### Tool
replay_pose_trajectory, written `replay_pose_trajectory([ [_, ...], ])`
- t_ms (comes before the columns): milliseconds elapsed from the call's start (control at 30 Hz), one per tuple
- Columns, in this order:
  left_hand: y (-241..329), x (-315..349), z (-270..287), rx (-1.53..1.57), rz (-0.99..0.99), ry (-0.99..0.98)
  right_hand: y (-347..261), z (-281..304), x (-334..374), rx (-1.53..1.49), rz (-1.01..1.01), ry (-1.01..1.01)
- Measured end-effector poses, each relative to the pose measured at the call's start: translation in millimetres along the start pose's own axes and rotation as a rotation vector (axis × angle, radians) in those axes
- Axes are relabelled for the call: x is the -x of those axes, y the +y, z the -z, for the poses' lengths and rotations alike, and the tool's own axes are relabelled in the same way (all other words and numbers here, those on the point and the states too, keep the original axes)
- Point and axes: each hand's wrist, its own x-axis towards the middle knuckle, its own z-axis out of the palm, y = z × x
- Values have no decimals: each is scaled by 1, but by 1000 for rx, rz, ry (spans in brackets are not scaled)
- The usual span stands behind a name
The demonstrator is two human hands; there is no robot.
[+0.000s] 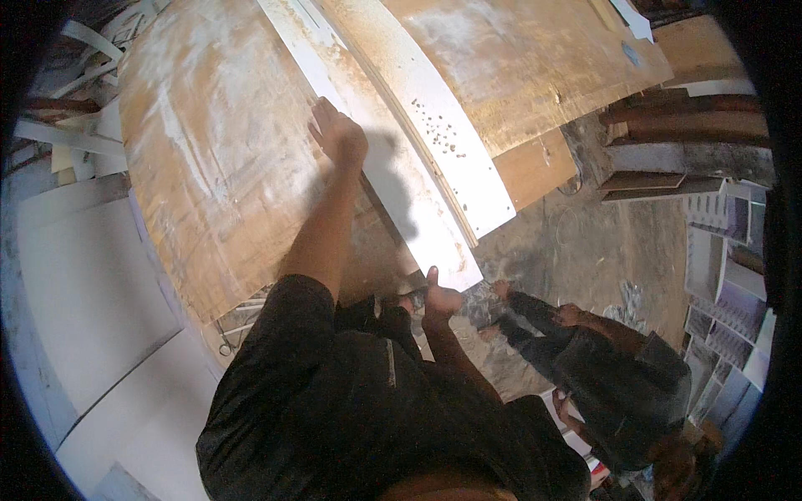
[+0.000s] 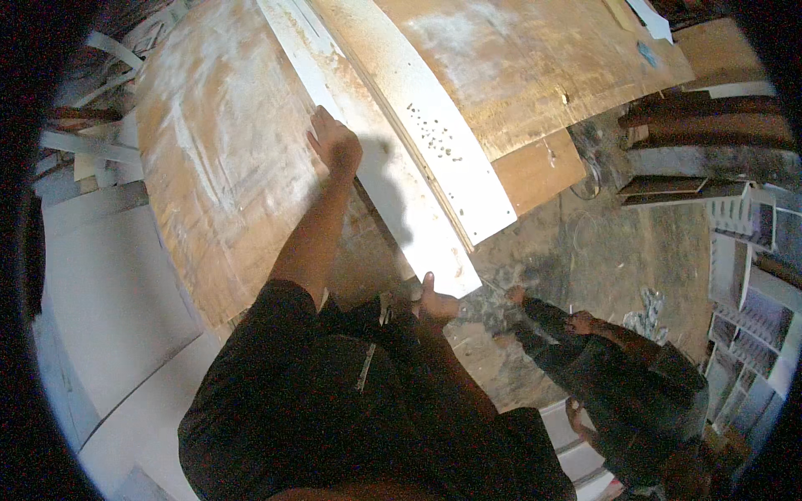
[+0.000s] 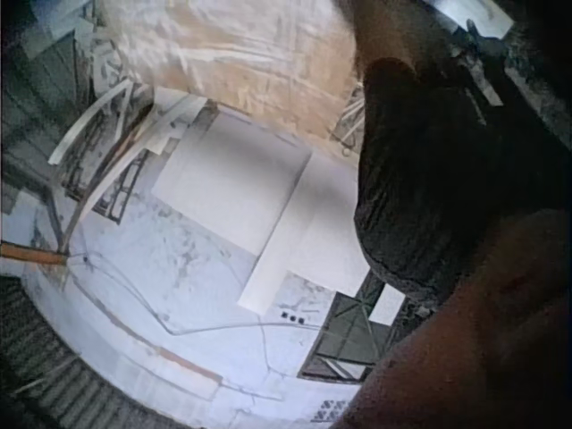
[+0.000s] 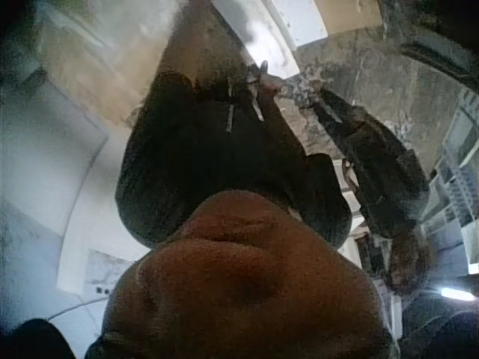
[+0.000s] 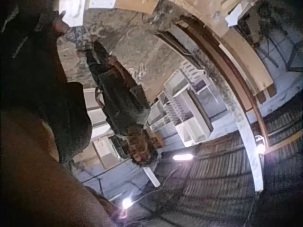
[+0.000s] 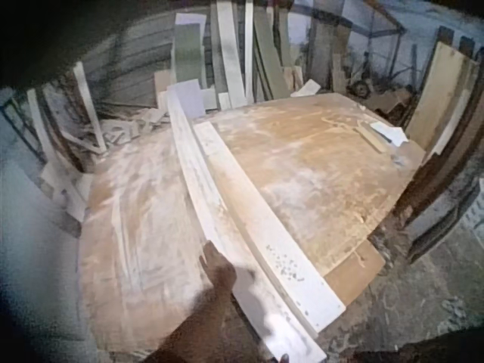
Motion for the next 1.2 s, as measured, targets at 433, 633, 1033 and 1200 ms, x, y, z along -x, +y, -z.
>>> replay_pose_trajectory([
  [433,57,109,68,313,45,-152,81,-31,-53,92,118,145],
  [633,53,127,86,377,159,-259,38,-22,-24,-110,375,112],
  [1033,38,95,54,236,52,-136,61,-23,-53,284,189,-397],
  [1200,33,75,34,204,41,-46,41,-26,-58,293,243,-441],
])
